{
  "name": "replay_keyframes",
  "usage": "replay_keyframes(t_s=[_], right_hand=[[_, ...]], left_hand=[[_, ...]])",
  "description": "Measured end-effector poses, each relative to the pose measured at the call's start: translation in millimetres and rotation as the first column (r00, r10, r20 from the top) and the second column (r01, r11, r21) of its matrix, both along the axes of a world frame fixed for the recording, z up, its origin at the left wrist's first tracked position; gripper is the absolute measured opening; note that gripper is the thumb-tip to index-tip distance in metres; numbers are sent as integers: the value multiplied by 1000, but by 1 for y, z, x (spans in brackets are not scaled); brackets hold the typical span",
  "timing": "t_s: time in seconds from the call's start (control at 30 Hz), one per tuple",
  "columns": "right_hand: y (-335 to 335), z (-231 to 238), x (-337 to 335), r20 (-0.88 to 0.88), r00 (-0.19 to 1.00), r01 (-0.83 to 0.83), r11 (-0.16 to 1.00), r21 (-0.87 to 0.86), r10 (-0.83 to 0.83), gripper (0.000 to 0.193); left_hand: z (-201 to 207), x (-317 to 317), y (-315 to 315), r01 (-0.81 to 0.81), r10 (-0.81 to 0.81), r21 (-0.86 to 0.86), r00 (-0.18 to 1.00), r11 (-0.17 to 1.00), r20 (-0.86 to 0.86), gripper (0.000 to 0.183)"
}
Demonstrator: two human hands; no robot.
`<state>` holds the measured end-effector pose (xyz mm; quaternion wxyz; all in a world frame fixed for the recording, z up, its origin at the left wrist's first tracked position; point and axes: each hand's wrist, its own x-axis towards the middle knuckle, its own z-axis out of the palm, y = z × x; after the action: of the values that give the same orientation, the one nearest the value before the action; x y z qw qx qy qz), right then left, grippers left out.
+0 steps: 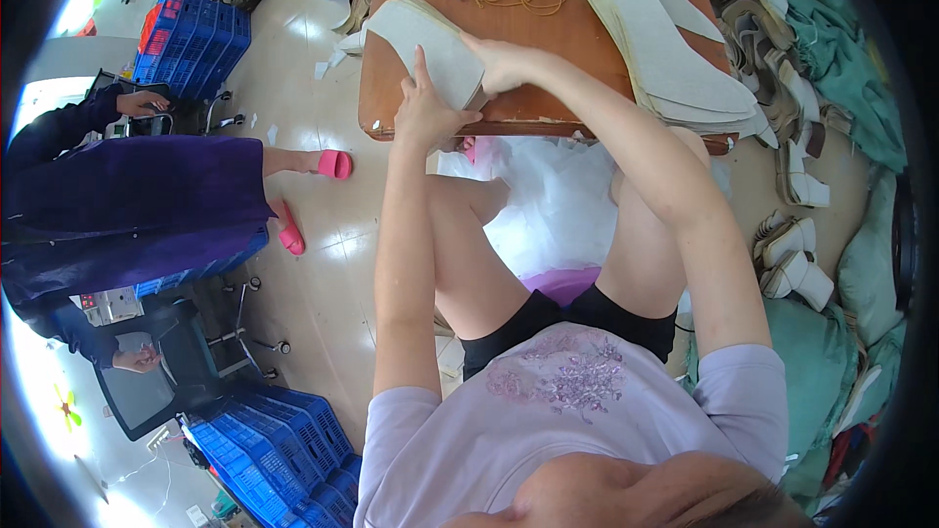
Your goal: Organizing and bundling large stacks of shoe upper material with rubber bands.
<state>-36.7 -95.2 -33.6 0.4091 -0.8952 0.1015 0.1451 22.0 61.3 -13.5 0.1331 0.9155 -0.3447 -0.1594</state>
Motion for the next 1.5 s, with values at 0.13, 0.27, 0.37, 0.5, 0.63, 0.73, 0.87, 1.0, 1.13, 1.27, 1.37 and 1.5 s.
replay_keyframes(t_s=[0.13, 0.27, 0.37, 0.5, 0.63, 0.73, 0.87, 1.0, 1.13, 1.27, 1.37, 1.5], right_hand=[[20, -11, -17, 245, 954, 233, 941, -246, -172, 74], [17, -13, -19, 243, 953, 232, 949, -212, -179, 73], [9, -19, -26, 285, 946, 215, 956, -201, -153, 73], [1, 20, -44, 229, 963, 209, 935, -287, -146, 74], [-77, 40, -79, 425, 782, 609, 704, -365, -456, 41], [-137, 41, -145, 409, 769, 638, 574, -513, -491, 62], [-173, 19, -190, -50, 806, 503, 726, -469, -590, 80], [-158, 13, -199, -143, 814, 499, 804, -323, -563, 90], [-149, 16, -197, -180, 810, 523, 826, -209, -558, 92], [-145, 7, -201, -216, 799, 564, 824, -58, -562, 86], [-123, 18, -201, -162, 827, 550, 834, 41, -538, 85], [-115, 15, -204, -116, 811, 584, 795, 164, -573, 85]], left_hand=[[6, -4, -1, 31, -31, 16, 999, 999, 38, 129], [2, -6, -4, 43, -49, 66, 995, 997, 82, 126], [-5, -4, -8, 56, -59, 53, 997, 997, 56, 128], [-8, -17, -3, -4, 10, -27, 971, 1000, 240, 130], [3, -34, -15, 226, 6, -403, 867, 887, 498, 104], [-2, -51, -34, 346, -71, -567, 890, 747, 450, 73], [-27, -95, -64, 451, -357, -637, 891, 625, 281, 61], [-37, -132, -95, 59, -414, -666, 823, 744, -390, 63], [-34, -150, -116, -299, -374, -465, 313, 833, -873, 62], [-38, -159, -119, -272, -419, -492, 286, 827, -862, 58], [-38, -159, -109, -338, -361, -456, 308, 823, -880, 57], [-31, -155, -106, -332, -363, -458, 311, 825, -879, 69]])
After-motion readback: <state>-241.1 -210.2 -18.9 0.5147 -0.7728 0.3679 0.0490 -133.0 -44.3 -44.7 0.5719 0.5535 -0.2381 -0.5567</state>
